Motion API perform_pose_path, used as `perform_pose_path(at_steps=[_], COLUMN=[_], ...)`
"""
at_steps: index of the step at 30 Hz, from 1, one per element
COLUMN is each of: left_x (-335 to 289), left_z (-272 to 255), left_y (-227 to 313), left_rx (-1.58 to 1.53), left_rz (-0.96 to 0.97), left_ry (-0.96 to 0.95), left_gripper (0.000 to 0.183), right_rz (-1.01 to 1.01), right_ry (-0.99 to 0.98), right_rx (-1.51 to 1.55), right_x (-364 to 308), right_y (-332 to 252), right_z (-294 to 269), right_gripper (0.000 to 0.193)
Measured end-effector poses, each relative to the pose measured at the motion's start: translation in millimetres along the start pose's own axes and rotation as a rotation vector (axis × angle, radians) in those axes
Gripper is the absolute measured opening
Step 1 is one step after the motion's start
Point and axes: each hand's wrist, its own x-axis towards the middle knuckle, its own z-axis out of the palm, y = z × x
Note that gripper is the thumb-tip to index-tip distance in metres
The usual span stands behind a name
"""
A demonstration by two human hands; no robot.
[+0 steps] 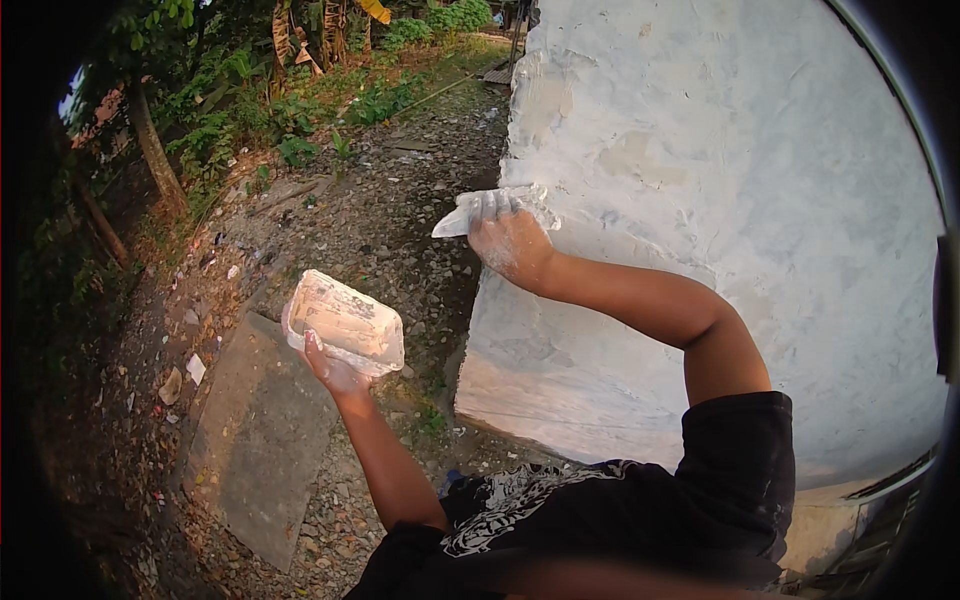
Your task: Apply plaster or wall putty to an exterior wall using a putty knife and a plastic container.
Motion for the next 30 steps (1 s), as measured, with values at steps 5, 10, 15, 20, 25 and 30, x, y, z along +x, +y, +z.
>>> perform_pose_path(at_steps=[5,10,15,20,25,30], left_x=[-1,-7,-9,-10,-7,-8], left_z=[-12,-2,0,12,10,11], left_y=[-1,-1,-1,1,2,3], left_rx=[0.015,-0.004,-0.104,-0.057,-0.008,-0.035], left_rz=[0.009,-0.008,-0.085,-0.034,0.018,0.013], left_ry=[0.014,0.014,0.017,0.008,0.059,0.006], left_gripper=[0.07,0.069,0.069,0.068,0.067,0.066], right_rz=[0.38,0.416,0.144,0.024,0.104,-0.077], right_ry=[0.491,0.513,0.42,-0.228,0.477,0.33], right_rx=[-0.335,-0.406,-0.607,-0.08,-0.29,-0.403], right_x=[49,58,40,27,35,-3], right_y=[72,112,38,-24,-5,41], right_z=[-92,-106,-32,2,-31,55], right_gripper=[0.035,0.037,0.042,0.034,0.029,0.039])
